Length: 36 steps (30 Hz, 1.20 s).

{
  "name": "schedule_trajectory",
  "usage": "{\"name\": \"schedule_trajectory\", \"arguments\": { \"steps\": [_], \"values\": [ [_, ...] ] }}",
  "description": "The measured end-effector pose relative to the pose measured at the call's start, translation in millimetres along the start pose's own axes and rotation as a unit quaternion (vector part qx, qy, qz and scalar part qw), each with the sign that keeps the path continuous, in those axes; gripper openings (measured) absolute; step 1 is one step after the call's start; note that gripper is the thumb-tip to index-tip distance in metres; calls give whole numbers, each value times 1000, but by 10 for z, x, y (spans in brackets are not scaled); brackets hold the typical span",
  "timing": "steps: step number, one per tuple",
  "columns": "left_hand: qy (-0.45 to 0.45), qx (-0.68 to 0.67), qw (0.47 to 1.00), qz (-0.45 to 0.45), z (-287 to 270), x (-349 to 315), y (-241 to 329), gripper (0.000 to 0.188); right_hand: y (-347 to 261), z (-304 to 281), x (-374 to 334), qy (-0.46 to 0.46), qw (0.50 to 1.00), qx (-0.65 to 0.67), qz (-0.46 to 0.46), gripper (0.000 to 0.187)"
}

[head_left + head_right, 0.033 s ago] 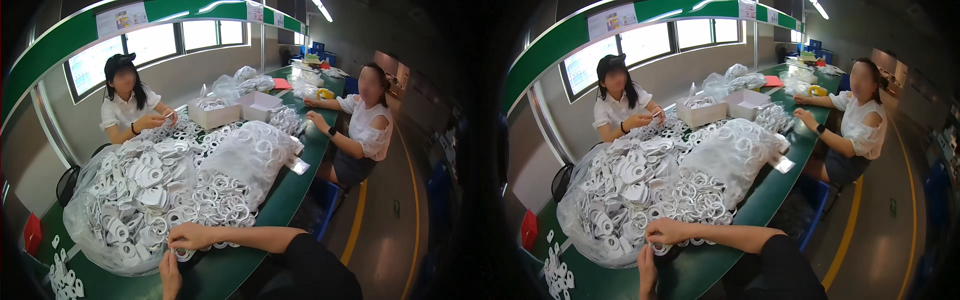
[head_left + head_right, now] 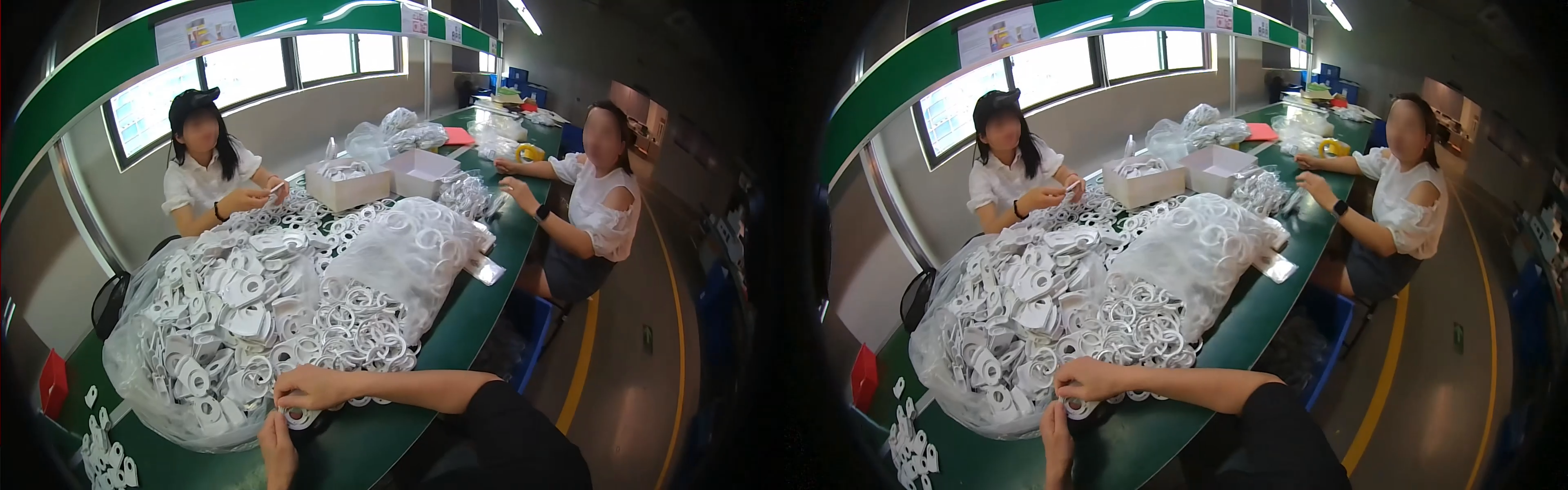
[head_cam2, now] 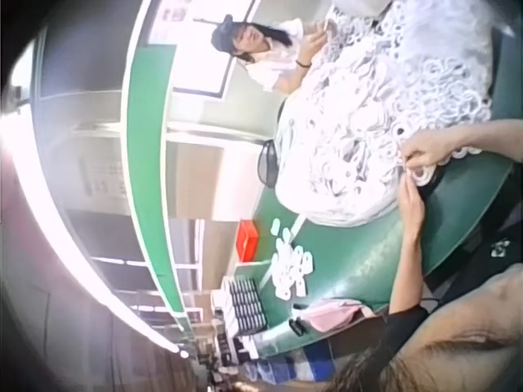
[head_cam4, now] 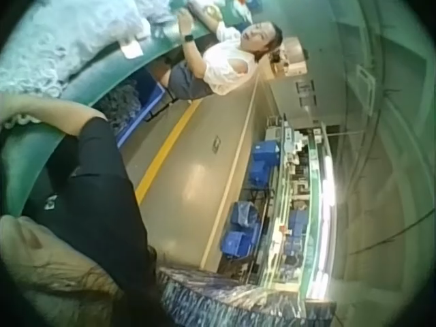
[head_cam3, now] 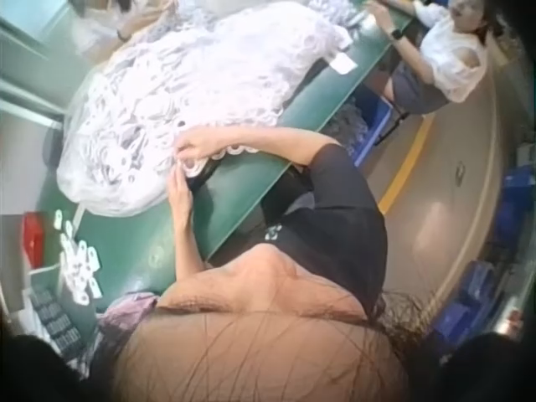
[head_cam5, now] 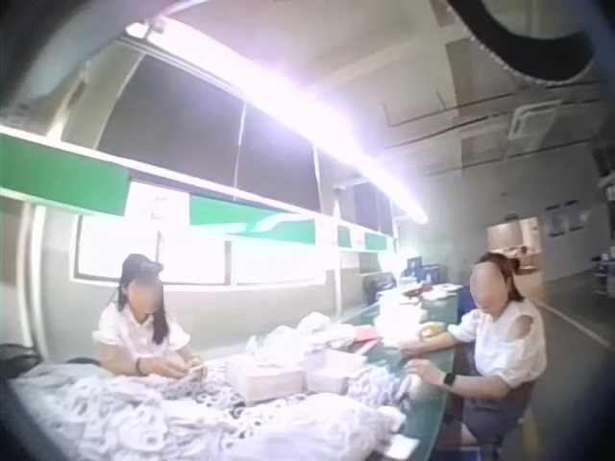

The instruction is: Sorting and inspecting small circular plastic light fixture components on a factory assembly line.

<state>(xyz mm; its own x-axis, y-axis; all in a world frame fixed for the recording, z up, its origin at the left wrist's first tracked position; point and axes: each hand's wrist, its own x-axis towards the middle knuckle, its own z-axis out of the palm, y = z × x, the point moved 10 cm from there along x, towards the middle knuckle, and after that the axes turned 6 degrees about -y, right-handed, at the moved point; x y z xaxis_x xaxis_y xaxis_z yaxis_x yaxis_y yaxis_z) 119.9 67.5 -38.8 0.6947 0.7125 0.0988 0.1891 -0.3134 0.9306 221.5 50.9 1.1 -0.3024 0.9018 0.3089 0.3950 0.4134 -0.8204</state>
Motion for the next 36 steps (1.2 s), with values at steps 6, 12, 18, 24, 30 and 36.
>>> {"name": "schedule_trajectory", "arguments": {
  "steps": [6,12,18,24,30,36],
  "values": [
    [9,32,999,4,-8,-3,-43,29,37,90,-15,-20,998,-37,39,17],
    [-10,-97,995,10,-10,39,-313,33,70,135,5,-17,1000,-13,22,19],
    [128,-203,970,32,-179,-11,-201,33,274,157,31,77,924,368,69,13],
    [97,15,990,99,-47,-115,305,50,411,2,-15,182,929,316,64,23],
    [66,92,991,72,-12,-99,289,45,2,-210,-155,202,973,-21,107,25],
    [133,13,985,107,-227,-99,228,39,155,-197,-69,119,988,81,56,29]
  ]
}}
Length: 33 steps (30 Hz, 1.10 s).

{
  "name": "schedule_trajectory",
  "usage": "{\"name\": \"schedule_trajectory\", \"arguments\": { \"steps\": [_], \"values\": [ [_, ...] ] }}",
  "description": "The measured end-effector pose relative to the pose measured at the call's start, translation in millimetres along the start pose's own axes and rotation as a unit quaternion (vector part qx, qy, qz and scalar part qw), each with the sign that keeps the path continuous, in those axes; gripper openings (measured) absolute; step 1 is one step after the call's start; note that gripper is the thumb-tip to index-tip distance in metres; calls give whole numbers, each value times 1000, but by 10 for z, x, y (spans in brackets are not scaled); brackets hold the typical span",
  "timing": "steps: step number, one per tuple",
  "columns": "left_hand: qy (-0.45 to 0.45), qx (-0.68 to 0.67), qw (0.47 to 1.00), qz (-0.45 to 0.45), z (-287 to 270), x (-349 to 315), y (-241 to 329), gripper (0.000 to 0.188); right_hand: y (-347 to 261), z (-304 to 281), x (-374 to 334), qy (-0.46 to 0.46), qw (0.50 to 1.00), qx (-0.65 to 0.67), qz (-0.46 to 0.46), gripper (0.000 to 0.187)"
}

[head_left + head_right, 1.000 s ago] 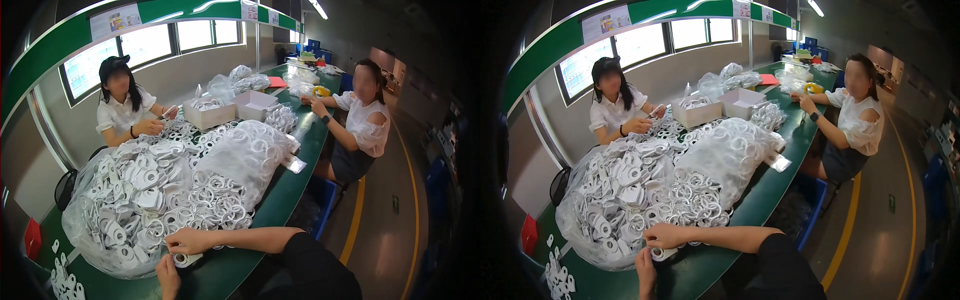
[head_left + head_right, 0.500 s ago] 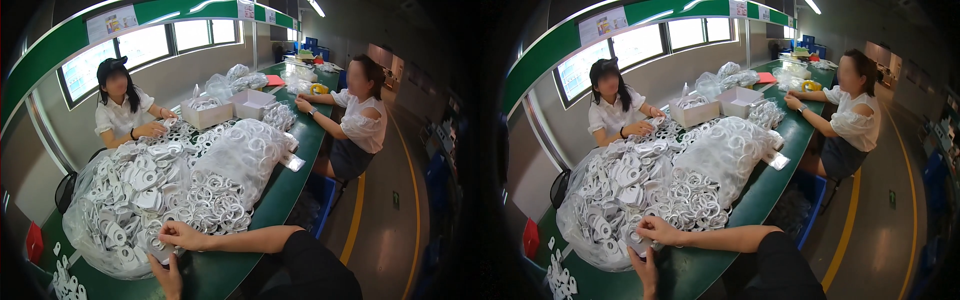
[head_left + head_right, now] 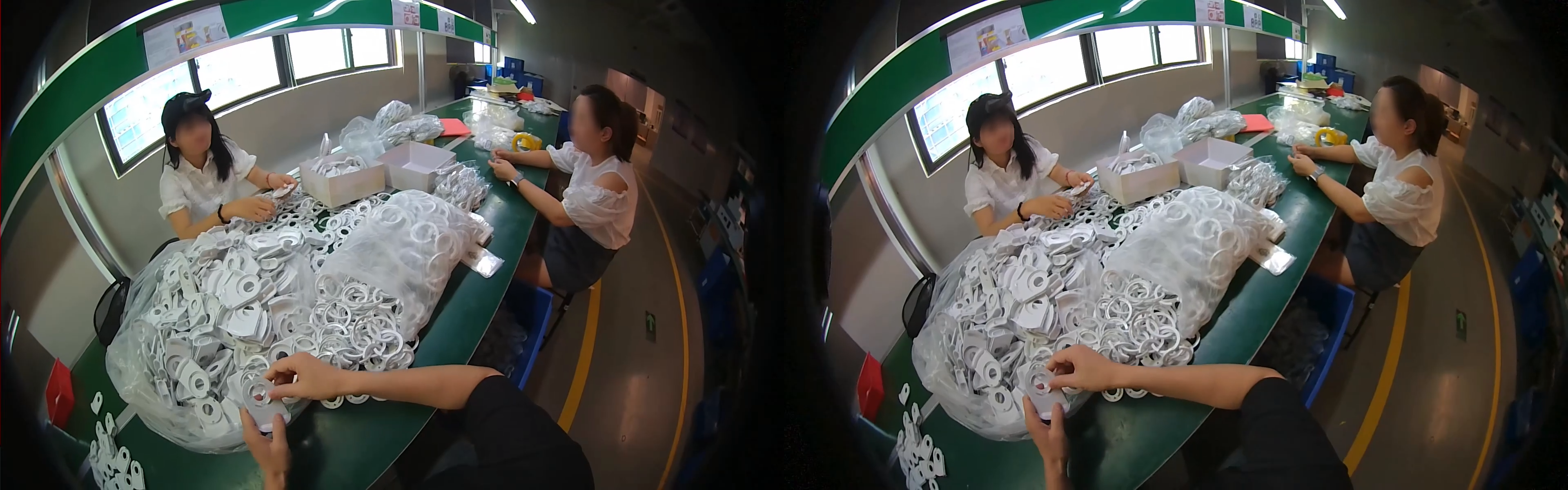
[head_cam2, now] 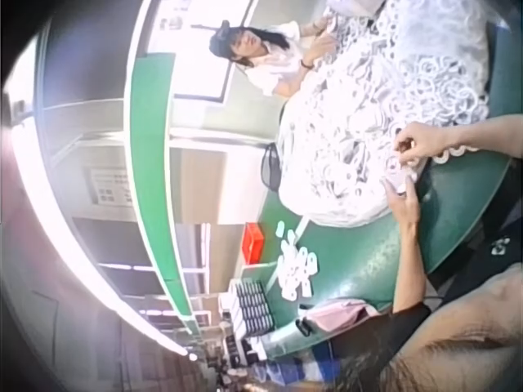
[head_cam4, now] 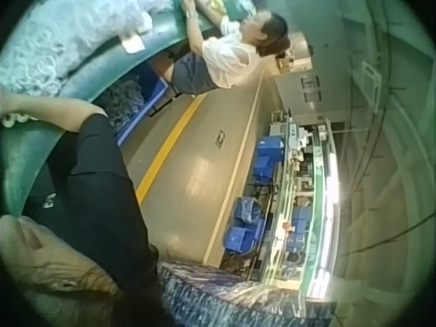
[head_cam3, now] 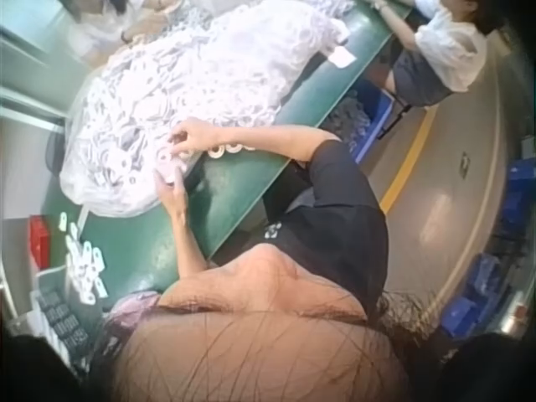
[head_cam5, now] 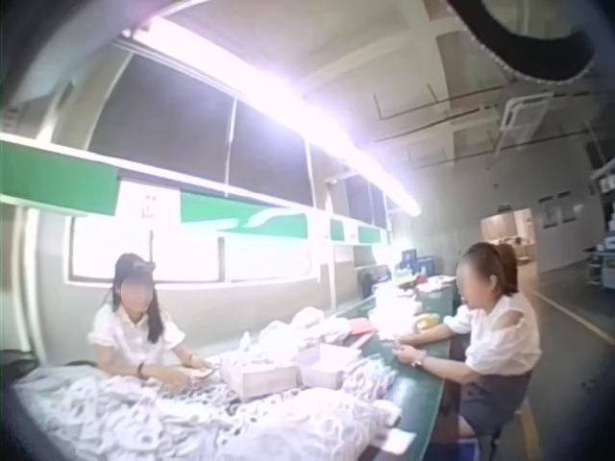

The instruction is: Sorting and inspecting small circular plastic light fixture components on a factory assembly line.

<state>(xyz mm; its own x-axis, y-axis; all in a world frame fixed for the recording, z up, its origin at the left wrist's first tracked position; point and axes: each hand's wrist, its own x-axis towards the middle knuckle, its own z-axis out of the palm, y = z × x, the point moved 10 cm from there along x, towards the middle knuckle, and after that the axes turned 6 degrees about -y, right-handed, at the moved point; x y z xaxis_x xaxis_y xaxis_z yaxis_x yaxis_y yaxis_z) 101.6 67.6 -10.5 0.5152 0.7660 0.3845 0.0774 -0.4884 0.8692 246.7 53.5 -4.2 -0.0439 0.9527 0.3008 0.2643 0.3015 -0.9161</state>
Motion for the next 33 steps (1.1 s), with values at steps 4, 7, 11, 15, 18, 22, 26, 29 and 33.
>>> {"name": "schedule_trajectory", "arguments": {
  "steps": [4,7,11,15,18,22,26,29,33],
  "values": [
    [-74,21,997,-21,-40,86,73,42,56,40,77,-54,998,-30,9,27],
    [36,-115,979,-161,-408,118,-300,41,-40,-53,60,-46,996,-83,-1,27],
    [257,-310,898,-179,-1494,244,-868,20,-217,-284,-27,-93,980,-172,42,25],
    [428,-282,851,-112,-2569,95,-821,41,-341,-225,-82,-159,957,-235,53,19],
    [467,-253,843,-87,-2873,-23,-831,55,-240,-31,-206,-252,915,-299,97,23],
    [268,-174,943,-88,-2086,318,-536,40,-54,74,-356,-292,854,-403,149,31],
    [4,162,986,-47,-864,523,-202,37,-81,220,-369,-246,830,-489,105,29],
    [-38,418,900,118,-221,497,-21,54,-113,249,-334,-224,825,-510,92,27],
    [-91,404,902,121,-22,426,-84,65,-49,259,-349,-229,815,-524,95,21]
  ]
}}
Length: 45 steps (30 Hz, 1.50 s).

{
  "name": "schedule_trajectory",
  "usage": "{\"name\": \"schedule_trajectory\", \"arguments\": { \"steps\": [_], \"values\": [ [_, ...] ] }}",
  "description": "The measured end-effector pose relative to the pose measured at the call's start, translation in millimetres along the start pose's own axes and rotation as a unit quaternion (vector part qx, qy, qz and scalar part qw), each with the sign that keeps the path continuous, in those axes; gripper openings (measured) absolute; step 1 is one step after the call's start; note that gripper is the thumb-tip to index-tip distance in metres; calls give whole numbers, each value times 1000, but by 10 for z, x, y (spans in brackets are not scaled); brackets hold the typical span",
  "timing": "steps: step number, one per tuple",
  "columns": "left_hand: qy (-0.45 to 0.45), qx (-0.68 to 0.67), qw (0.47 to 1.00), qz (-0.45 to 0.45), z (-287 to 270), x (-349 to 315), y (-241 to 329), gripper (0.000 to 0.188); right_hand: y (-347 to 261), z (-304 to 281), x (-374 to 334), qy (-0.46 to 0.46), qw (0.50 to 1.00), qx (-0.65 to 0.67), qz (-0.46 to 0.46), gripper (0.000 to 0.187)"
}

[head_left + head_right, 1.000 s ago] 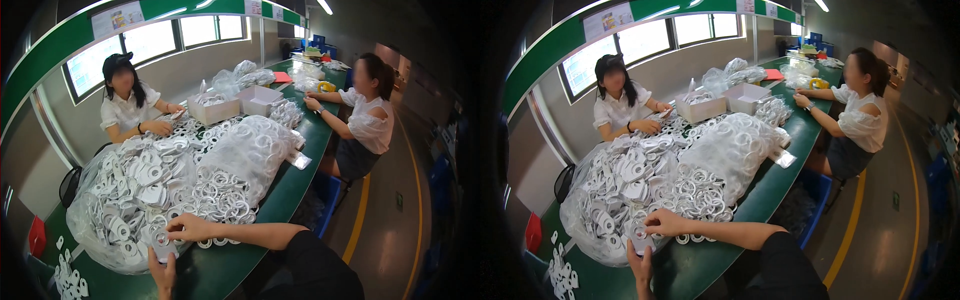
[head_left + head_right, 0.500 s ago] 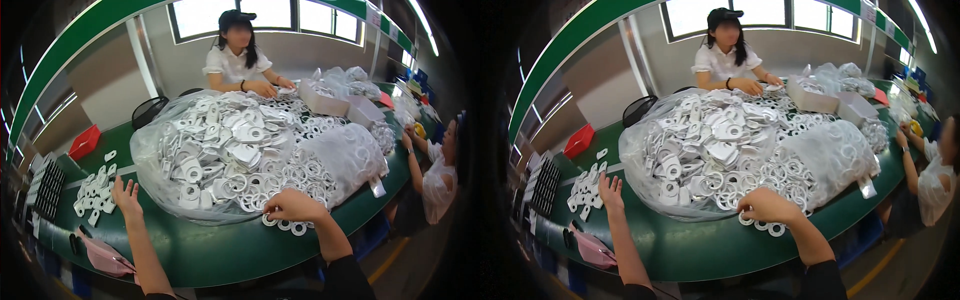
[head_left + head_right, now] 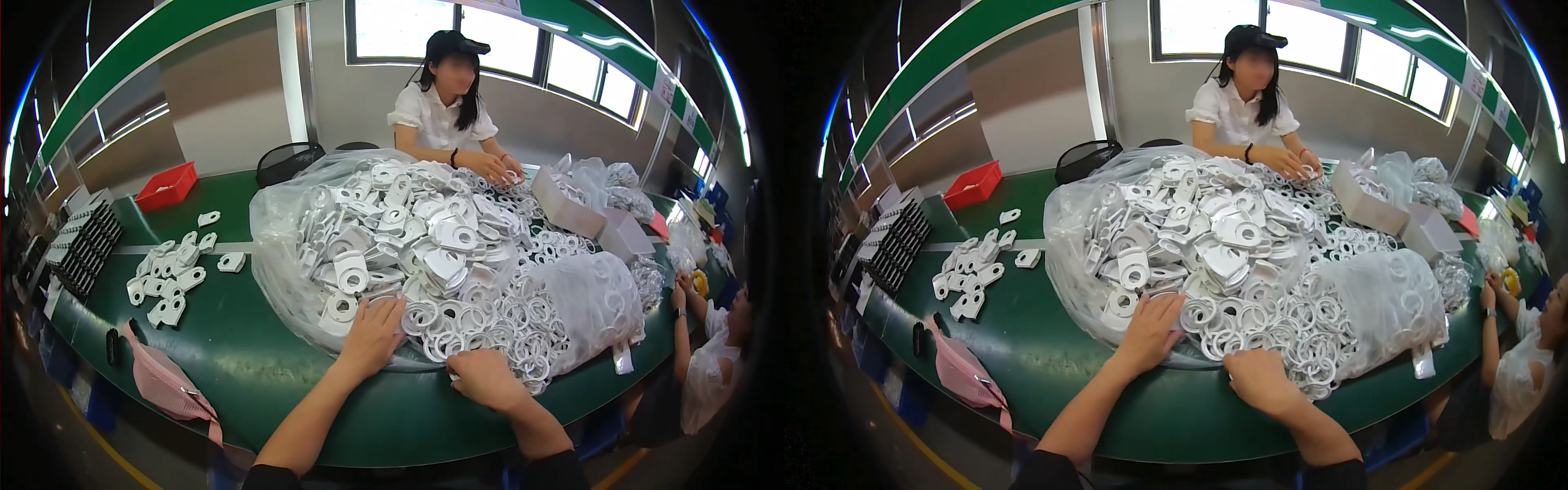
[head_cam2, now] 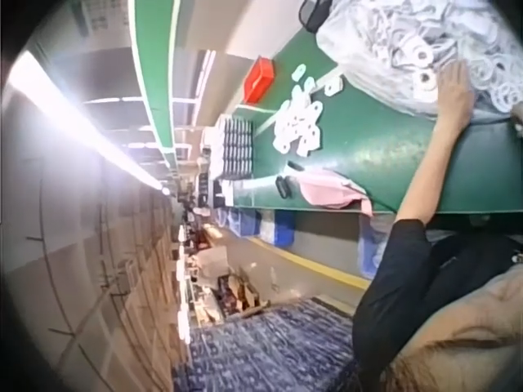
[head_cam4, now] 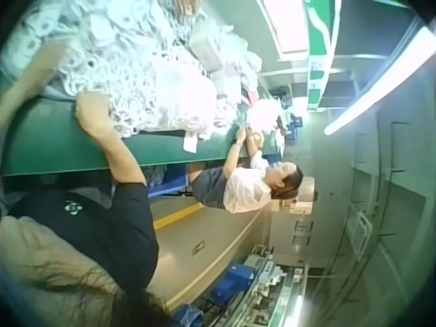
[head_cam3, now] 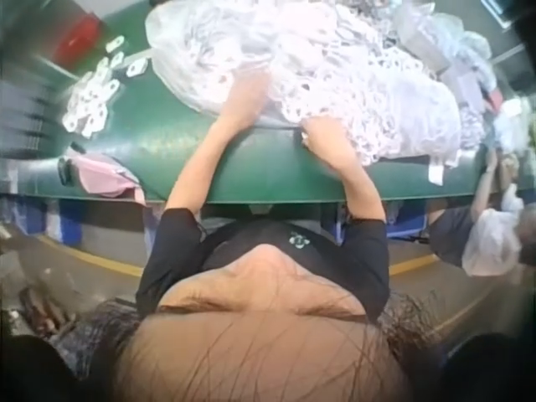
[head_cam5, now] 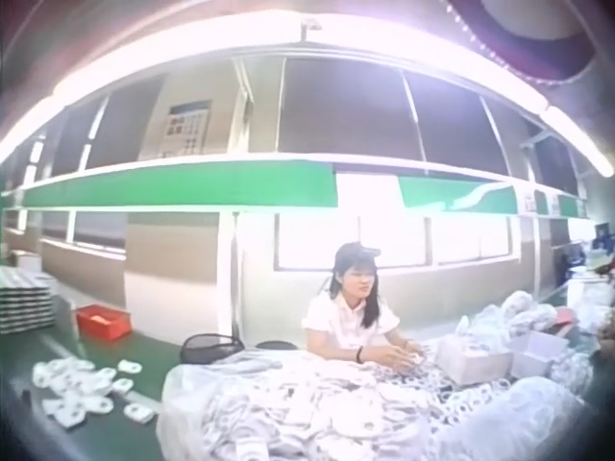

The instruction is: Sorting and inspecting small circular plastic light fixture components on a factory assembly line.

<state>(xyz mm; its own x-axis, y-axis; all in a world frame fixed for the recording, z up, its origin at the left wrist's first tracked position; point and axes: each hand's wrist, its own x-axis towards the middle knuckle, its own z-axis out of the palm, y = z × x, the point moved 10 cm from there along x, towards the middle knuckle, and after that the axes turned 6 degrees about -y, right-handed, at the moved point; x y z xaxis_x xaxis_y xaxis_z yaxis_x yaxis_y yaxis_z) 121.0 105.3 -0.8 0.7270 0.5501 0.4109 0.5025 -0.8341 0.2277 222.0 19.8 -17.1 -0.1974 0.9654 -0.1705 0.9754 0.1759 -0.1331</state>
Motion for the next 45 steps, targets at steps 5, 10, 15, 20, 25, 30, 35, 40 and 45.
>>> {"name": "schedule_trajectory", "arguments": {
  "steps": [5,10,15,20,25,30,35,40,45],
  "values": [
    [38,-24,998,-37,-219,-51,-10,60,-13,-160,-7,11,998,56,-30,15],
    [89,-3,996,-17,-299,-142,10,41,85,-504,-48,123,972,199,-25,14],
    [153,-417,862,-246,-220,-333,-399,21,117,-786,-125,271,920,281,-35,13],
    [-8,-871,433,-230,413,-351,232,30,-271,-941,-330,435,862,166,-200,14],
    [-34,-804,520,-286,639,-469,214,27,-444,-653,-85,303,897,178,-269,14],
    [-14,-786,562,-256,521,-354,49,26,68,-874,-165,414,874,216,-137,16],
    [14,-781,566,-265,452,-370,-24,28,523,-775,-118,370,924,54,84,11],
    [-10,-778,578,-248,427,-322,59,26,627,-591,-76,330,935,2,134,13],
    [-24,-769,594,-233,420,-326,85,25,739,-789,-177,380,908,149,97,16]
  ]
}}
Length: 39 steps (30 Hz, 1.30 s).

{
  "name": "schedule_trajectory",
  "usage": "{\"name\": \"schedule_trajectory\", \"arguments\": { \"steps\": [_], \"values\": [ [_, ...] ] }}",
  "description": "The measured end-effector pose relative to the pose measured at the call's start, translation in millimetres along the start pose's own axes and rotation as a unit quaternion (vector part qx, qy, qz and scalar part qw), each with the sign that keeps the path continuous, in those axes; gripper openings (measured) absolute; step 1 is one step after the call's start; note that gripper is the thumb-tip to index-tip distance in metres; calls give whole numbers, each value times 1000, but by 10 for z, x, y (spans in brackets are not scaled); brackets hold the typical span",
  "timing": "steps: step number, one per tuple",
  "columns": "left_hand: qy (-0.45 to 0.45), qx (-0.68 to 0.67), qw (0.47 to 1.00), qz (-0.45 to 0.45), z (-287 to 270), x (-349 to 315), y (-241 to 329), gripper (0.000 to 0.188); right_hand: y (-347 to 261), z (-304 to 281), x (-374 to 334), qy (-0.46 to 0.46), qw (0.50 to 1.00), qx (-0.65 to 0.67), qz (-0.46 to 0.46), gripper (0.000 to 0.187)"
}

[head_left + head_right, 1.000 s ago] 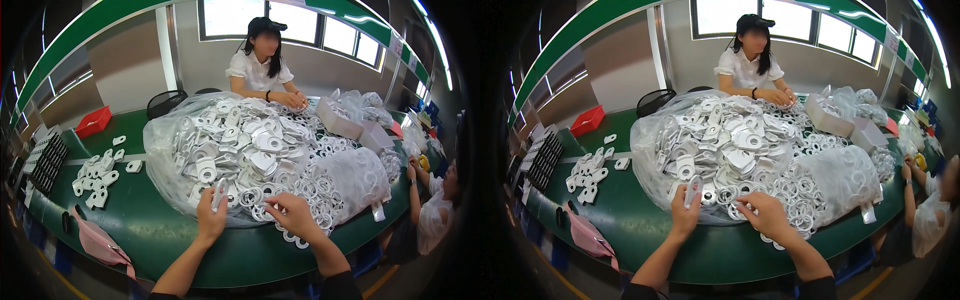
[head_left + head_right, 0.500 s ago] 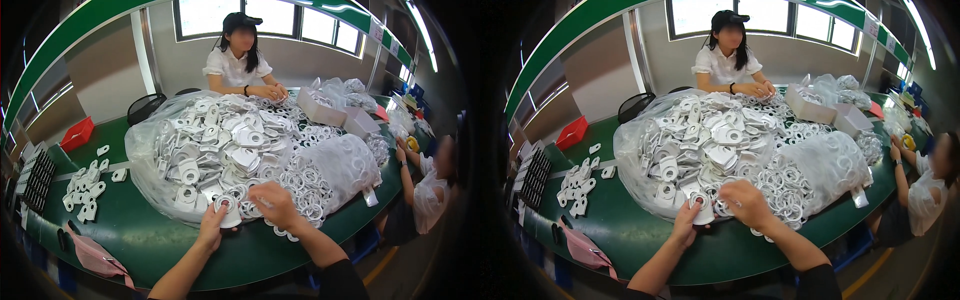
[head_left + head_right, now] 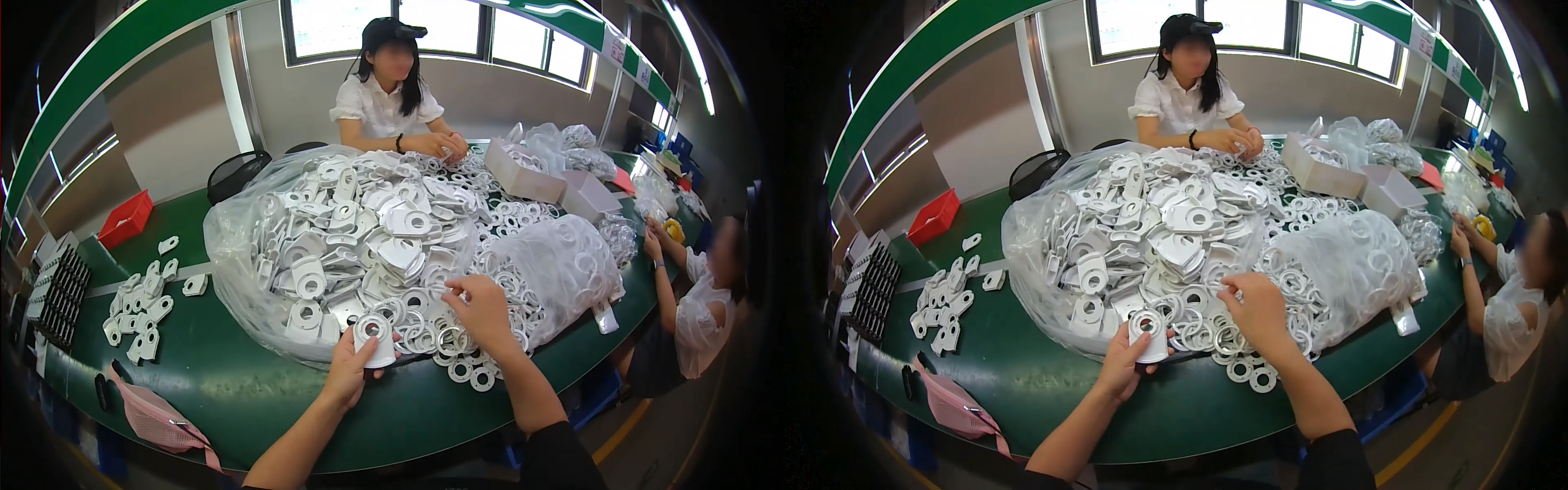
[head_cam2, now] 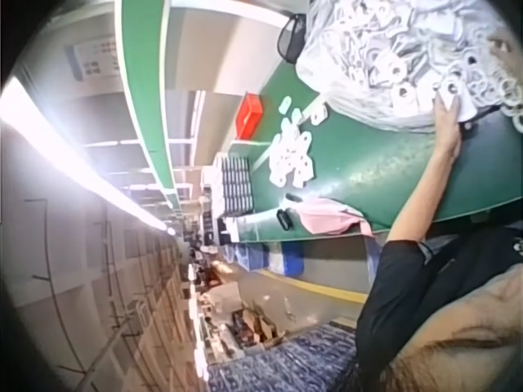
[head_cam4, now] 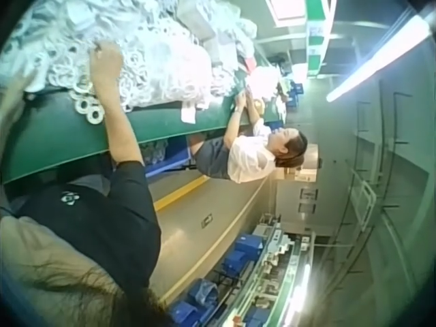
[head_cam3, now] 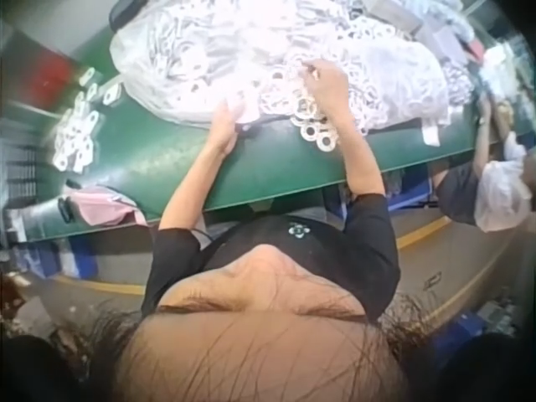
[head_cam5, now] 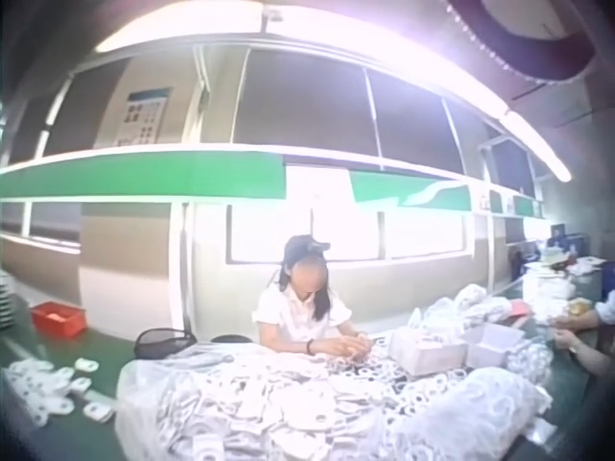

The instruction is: Sorting and inspecting small circular plastic light fixture components on a factory assembly line.

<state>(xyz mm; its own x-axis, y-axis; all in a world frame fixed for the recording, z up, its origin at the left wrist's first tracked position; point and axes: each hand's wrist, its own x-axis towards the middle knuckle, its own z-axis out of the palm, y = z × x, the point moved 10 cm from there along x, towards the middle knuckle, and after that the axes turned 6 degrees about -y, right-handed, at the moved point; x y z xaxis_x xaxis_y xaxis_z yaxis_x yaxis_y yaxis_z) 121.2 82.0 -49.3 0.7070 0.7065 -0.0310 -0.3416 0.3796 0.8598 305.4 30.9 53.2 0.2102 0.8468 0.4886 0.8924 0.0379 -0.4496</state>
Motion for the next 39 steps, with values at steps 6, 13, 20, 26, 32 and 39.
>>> {"name": "schedule_trajectory", "arguments": {
  "steps": [6,13,20,26,32,39],
  "values": [
    [-20,11,1000,-2,82,4,-13,38,-83,-329,12,125,990,58,-1,14],
    [-58,21,998,-8,153,3,-12,48,-339,184,-70,-11,981,180,-68,18],
    [-45,2,999,-20,104,-10,-49,50,-739,458,-255,-100,955,184,-212,27],
    [-42,-2,999,-27,79,-14,-75,51,-802,498,-280,-137,938,179,-262,26],
    [-40,2,999,-34,59,2,-118,49,-796,586,-311,-173,934,126,-286,28],
    [-21,124,992,-5,47,-13,-71,33,-887,509,-314,-168,918,158,-322,30]
  ]
}}
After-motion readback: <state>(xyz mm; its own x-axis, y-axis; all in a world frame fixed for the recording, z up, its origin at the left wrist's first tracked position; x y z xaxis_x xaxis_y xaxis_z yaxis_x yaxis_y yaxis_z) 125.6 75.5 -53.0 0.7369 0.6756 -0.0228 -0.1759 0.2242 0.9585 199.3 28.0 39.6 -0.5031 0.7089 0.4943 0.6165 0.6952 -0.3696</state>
